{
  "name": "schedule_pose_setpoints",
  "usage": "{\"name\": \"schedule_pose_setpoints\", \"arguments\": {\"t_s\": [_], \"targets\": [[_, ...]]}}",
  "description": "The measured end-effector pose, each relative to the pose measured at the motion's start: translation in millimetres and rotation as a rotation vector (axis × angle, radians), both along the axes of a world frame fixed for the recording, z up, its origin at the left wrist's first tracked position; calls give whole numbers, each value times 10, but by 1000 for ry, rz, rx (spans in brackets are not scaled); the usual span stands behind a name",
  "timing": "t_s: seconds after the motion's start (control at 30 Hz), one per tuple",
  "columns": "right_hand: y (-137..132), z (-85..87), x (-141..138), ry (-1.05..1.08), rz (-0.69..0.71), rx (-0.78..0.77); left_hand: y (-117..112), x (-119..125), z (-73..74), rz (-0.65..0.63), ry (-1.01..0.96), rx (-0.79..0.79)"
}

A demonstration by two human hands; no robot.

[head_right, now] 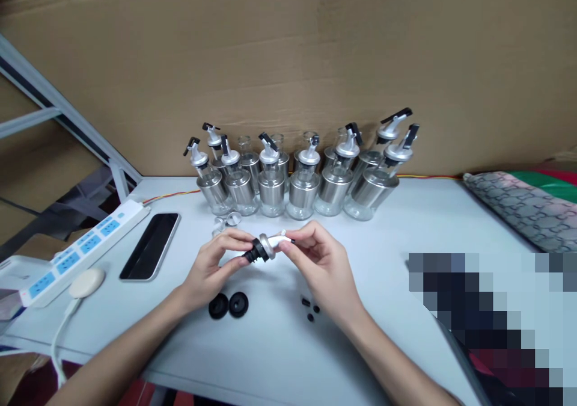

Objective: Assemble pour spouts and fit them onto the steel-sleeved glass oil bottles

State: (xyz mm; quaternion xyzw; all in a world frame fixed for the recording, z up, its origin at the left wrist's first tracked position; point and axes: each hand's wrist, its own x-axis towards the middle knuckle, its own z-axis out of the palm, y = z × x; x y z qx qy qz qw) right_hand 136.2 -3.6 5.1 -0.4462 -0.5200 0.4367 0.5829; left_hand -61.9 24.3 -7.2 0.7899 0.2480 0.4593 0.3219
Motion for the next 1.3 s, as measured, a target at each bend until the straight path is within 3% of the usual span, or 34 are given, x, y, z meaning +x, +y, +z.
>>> {"name": "schedule_pose_setpoints", "arguments": {"t_s": [0.23, 0.33, 0.53, 0.8, 1.07, 1.3], "targets": [[-10, 53, -14, 45, 69, -68, 6, 18, -7, -151, -203, -340], [-18, 53, -25, 39, 63, -81, -11, 7, 19, -262, -156, -440], [-29, 32, -52, 31, 47, -91, -20, -18, 83, -268, -11, -427], [-35, 53, -58, 110, 120, -143, -8, -19, 82, -254, -50, -491], [-58, 72, -97, 121, 101, -136, -26, 30, 21, -207, -115, -435], [-23, 7, -66, 37, 87, -149, -11, 22, 45, -201, -125, -546]]}}
